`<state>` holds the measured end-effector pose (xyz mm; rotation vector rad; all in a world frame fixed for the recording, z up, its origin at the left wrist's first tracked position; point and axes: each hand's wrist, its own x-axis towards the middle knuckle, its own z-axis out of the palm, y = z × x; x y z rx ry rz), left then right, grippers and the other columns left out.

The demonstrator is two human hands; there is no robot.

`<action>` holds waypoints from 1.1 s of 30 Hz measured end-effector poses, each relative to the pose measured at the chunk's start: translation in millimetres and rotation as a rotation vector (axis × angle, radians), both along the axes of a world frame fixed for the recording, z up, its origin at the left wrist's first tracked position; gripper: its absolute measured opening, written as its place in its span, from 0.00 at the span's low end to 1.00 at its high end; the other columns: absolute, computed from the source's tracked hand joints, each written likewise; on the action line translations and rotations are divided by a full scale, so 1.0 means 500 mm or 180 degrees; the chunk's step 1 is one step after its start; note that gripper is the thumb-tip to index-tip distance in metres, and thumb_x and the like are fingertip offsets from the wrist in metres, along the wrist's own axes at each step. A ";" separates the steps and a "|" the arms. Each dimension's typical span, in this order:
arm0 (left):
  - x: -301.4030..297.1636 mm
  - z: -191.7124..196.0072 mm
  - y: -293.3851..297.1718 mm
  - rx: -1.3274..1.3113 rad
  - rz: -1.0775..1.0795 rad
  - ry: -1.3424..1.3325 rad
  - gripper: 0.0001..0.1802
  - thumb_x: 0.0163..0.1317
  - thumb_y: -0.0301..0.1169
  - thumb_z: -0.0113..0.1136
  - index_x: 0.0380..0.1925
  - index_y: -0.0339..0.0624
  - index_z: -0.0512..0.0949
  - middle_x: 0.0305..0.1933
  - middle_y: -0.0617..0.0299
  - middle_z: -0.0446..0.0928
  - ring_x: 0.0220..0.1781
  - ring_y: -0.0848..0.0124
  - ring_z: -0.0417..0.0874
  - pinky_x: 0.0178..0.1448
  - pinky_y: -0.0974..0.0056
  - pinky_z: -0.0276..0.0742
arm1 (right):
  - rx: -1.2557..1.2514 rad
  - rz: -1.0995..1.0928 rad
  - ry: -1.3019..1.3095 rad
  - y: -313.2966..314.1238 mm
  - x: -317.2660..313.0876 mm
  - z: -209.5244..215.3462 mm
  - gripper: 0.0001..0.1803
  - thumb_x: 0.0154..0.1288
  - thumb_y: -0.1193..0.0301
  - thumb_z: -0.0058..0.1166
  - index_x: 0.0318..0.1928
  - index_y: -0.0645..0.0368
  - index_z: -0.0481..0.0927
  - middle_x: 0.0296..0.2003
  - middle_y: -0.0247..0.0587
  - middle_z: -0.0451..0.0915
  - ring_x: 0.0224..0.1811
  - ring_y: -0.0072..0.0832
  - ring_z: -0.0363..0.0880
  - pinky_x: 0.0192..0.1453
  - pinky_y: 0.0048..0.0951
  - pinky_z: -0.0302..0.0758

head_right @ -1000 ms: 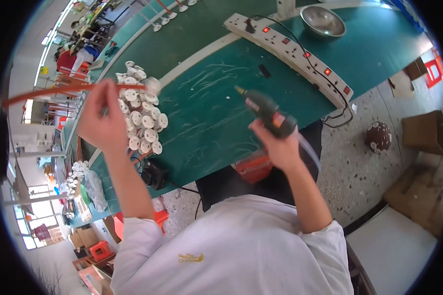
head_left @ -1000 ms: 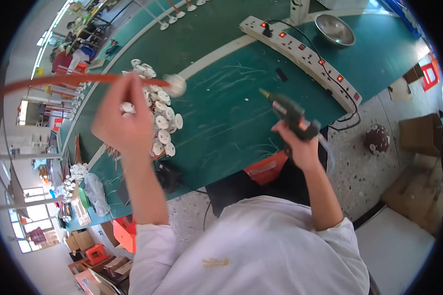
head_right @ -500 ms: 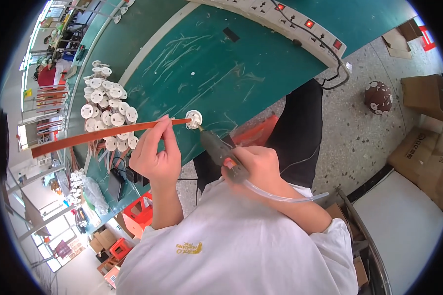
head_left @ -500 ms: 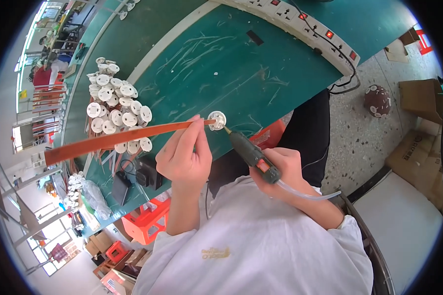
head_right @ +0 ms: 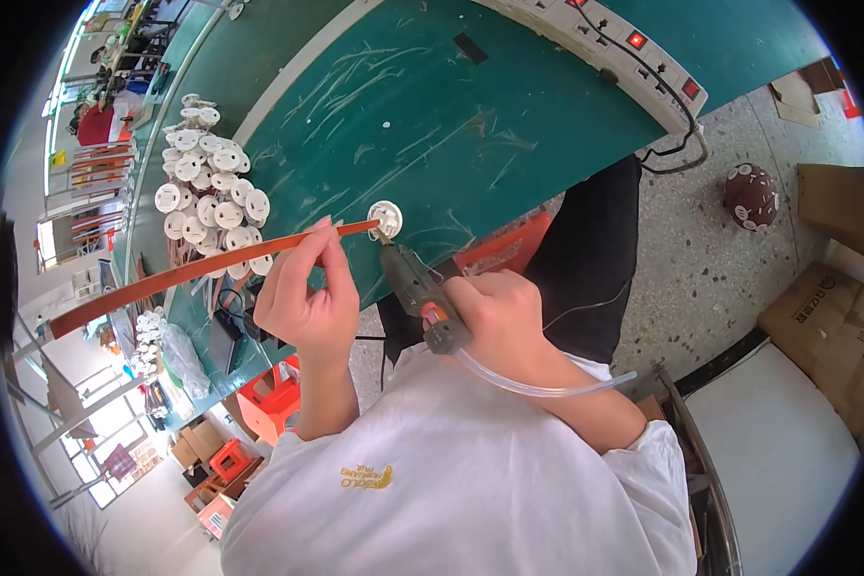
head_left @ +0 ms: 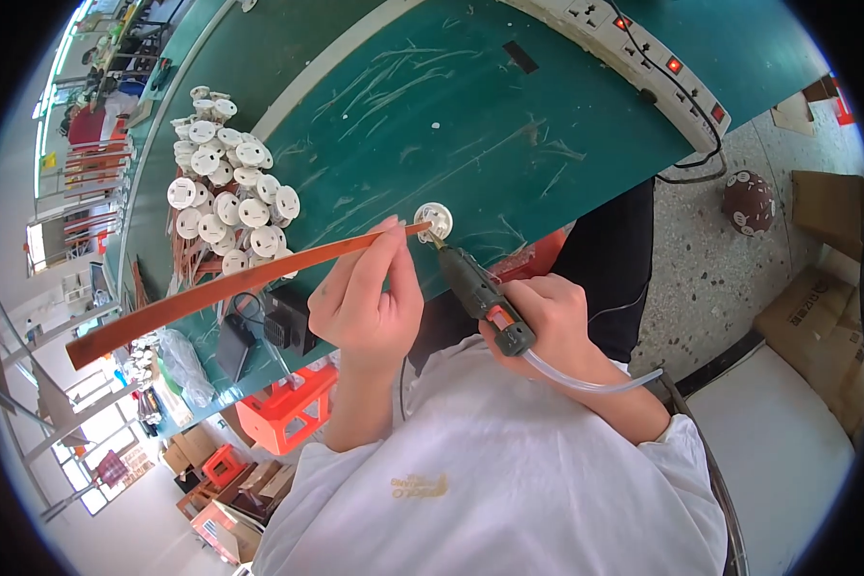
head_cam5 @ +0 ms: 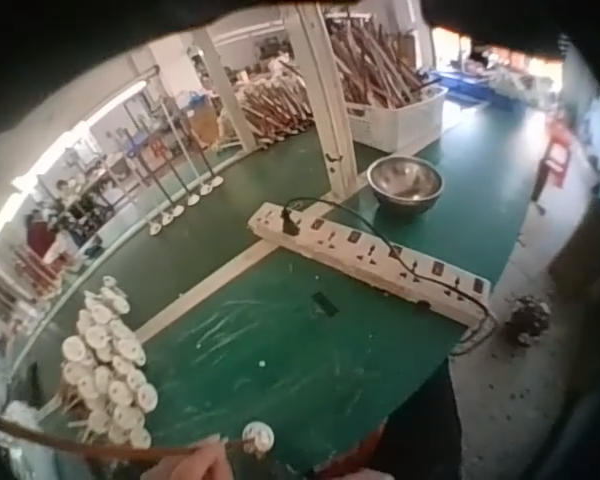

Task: The person glues plastic sticks into circular bases using a hot glue gun.

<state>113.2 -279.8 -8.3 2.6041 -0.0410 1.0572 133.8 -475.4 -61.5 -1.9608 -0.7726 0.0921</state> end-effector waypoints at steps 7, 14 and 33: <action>-0.001 0.000 0.006 -0.0103 -0.0025 0.0026 0.10 0.57 0.11 0.68 0.39 0.31 0.83 0.36 0.50 0.88 0.28 0.69 0.87 0.32 0.70 0.82 | -0.0031 -0.0018 -0.0144 0.002 -0.003 -0.003 0.13 0.38 0.73 0.69 0.25 0.56 0.77 0.18 0.39 0.75 0.20 0.40 0.76 0.27 0.38 0.72; -0.001 0.000 0.008 -0.0126 -0.0038 0.0019 0.10 0.57 0.11 0.68 0.38 0.31 0.83 0.36 0.51 0.88 0.27 0.70 0.86 0.32 0.71 0.81 | -0.0157 0.0027 -0.0127 0.000 -0.005 0.001 0.13 0.37 0.73 0.69 0.24 0.56 0.76 0.18 0.39 0.75 0.19 0.40 0.75 0.27 0.37 0.71; -0.001 0.000 0.009 -0.0170 0.0018 0.0064 0.14 0.53 0.12 0.69 0.39 0.36 0.84 0.35 0.55 0.88 0.31 0.64 0.90 0.34 0.69 0.85 | -0.0057 -0.0085 -0.0046 -0.001 -0.003 0.000 0.14 0.37 0.74 0.70 0.25 0.57 0.76 0.18 0.41 0.75 0.19 0.42 0.75 0.26 0.38 0.72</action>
